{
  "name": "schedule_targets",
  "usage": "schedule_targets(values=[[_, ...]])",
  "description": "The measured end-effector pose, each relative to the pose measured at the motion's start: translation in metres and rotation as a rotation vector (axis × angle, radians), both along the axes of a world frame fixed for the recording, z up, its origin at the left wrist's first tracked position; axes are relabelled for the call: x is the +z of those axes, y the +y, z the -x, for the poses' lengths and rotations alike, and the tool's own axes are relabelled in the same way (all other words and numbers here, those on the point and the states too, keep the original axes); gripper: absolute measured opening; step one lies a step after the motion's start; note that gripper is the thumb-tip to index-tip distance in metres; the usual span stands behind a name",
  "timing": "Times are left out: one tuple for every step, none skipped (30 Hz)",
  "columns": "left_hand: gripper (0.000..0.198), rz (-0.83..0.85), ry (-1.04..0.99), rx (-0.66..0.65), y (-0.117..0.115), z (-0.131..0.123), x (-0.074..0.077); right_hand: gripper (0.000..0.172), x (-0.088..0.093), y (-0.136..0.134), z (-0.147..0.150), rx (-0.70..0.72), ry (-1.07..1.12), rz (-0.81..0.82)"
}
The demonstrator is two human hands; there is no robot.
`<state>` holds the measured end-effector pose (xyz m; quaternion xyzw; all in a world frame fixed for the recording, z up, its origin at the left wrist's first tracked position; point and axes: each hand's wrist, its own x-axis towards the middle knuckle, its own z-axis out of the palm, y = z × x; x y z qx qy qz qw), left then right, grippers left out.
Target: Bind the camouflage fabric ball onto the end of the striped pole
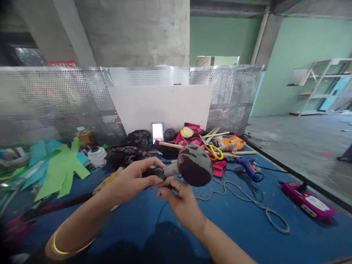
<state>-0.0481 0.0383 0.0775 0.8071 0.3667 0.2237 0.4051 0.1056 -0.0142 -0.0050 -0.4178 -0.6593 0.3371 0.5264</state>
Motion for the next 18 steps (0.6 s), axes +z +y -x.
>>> schedule_targets(values=[[0.023,0.013,0.001,0.007,0.001,0.000,0.000,0.021,-0.003,-0.006,-0.003,-0.079,-0.077,-0.024],[0.023,0.028,0.001,0.015,0.001,0.000,0.000,0.024,-0.006,-0.014,-0.005,-0.180,-0.159,-0.077],[0.023,0.043,-0.001,0.020,0.002,-0.001,0.000,0.023,-0.009,-0.020,-0.008,-0.281,-0.231,-0.156],[0.023,0.057,-0.001,0.022,0.002,-0.002,-0.001,0.019,-0.011,-0.027,-0.011,-0.356,-0.280,-0.248],[0.023,0.067,0.002,0.020,0.003,-0.004,-0.002,0.016,-0.012,-0.031,-0.013,-0.384,-0.303,-0.329],[0.023,0.074,0.007,0.016,0.003,-0.005,-0.003,0.015,-0.012,-0.034,-0.015,-0.353,-0.296,-0.388],[0.024,0.078,0.011,0.008,0.004,-0.007,-0.004,0.016,-0.011,-0.035,-0.016,-0.272,-0.261,-0.415],[0.024,0.084,0.015,-0.005,0.004,-0.009,-0.006,0.018,-0.010,-0.034,-0.017,-0.169,-0.199,-0.404],[0.024,0.091,0.019,-0.022,0.003,-0.011,-0.008,0.021,-0.010,-0.032,-0.018,-0.079,-0.112,-0.368],[0.024,0.096,0.022,-0.040,0.003,-0.013,-0.009,0.024,-0.009,-0.030,-0.018,-0.025,-0.013,-0.321],[0.021,0.099,0.028,-0.056,0.002,-0.014,-0.010,0.028,-0.009,-0.028,-0.019,-0.013,0.080,-0.273],[0.019,0.099,0.036,-0.067,0.002,-0.016,-0.012,0.031,-0.010,-0.026,-0.019,-0.038,0.147,-0.239],[0.017,0.097,0.042,-0.072,0.002,-0.018,-0.013,0.031,-0.010,-0.026,-0.020,-0.085,0.172,-0.222],[0.016,0.097,0.045,-0.071,0.001,-0.020,-0.015,0.030,-0.010,-0.026,-0.021,-0.128,0.149,-0.233],[0.016,0.101,0.043,-0.065,0.001,-0.021,-0.017,0.028,-0.009,-0.027,-0.021,-0.158,0.087,-0.263],[0.016,0.105,0.036,-0.056,0.001,-0.023,-0.020,0.026,-0.008,-0.029,-0.022,-0.173,0.003,-0.304],[0.016,0.108,0.024,-0.046,0.001,-0.024,-0.023,0.024,-0.006,-0.031,-0.022,-0.180,-0.079,-0.353],[0.016,0.108,0.011,-0.038,0.001,-0.026,-0.025,0.023,-0.004,-0.032,-0.022,-0.180,-0.147,-0.401]])
